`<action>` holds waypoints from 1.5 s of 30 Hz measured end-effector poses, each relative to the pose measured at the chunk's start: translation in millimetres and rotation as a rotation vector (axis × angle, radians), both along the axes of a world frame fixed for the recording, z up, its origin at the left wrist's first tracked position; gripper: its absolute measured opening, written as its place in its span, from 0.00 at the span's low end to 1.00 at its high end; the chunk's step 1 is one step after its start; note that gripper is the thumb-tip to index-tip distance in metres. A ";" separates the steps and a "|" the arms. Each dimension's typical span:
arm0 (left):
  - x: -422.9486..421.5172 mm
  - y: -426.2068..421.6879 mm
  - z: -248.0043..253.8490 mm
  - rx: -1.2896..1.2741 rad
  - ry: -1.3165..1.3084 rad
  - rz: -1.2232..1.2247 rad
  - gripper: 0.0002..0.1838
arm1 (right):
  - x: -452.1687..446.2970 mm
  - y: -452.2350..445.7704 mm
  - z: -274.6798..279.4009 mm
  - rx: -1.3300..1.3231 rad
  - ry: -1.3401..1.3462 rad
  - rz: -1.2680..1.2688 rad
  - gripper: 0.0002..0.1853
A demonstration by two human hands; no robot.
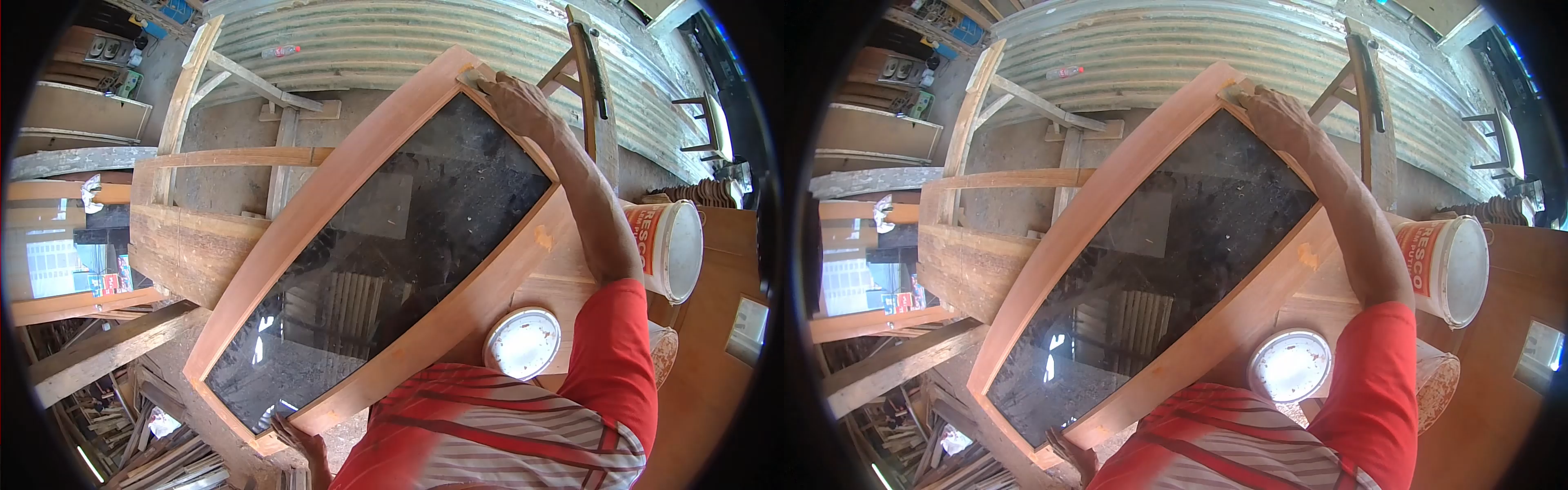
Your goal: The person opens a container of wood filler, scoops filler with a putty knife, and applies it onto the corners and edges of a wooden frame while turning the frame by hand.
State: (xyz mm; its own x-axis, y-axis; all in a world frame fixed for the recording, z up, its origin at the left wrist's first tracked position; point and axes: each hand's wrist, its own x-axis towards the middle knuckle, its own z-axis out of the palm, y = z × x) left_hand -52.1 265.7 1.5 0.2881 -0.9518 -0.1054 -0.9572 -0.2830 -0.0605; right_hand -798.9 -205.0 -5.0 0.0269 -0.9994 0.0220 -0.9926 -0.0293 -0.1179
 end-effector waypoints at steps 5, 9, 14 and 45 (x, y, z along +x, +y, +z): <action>1.7 -4.5 -3.4 0.004 0.020 0.016 0.45 | 5.6 4.9 2.7 -0.032 0.008 -0.007 0.19; 2.8 2.7 3.5 0.012 0.007 -0.007 0.44 | 11.9 9.5 -12.9 -0.123 0.009 -0.018 0.18; 6.0 6.8 -7.2 -0.032 0.008 -0.045 0.44 | 24.7 -1.0 15.9 0.077 0.027 -0.065 0.17; 10.0 5.3 -11.9 -0.021 -0.025 -0.055 0.48 | 44.6 1.3 11.0 0.081 -0.164 -0.264 0.15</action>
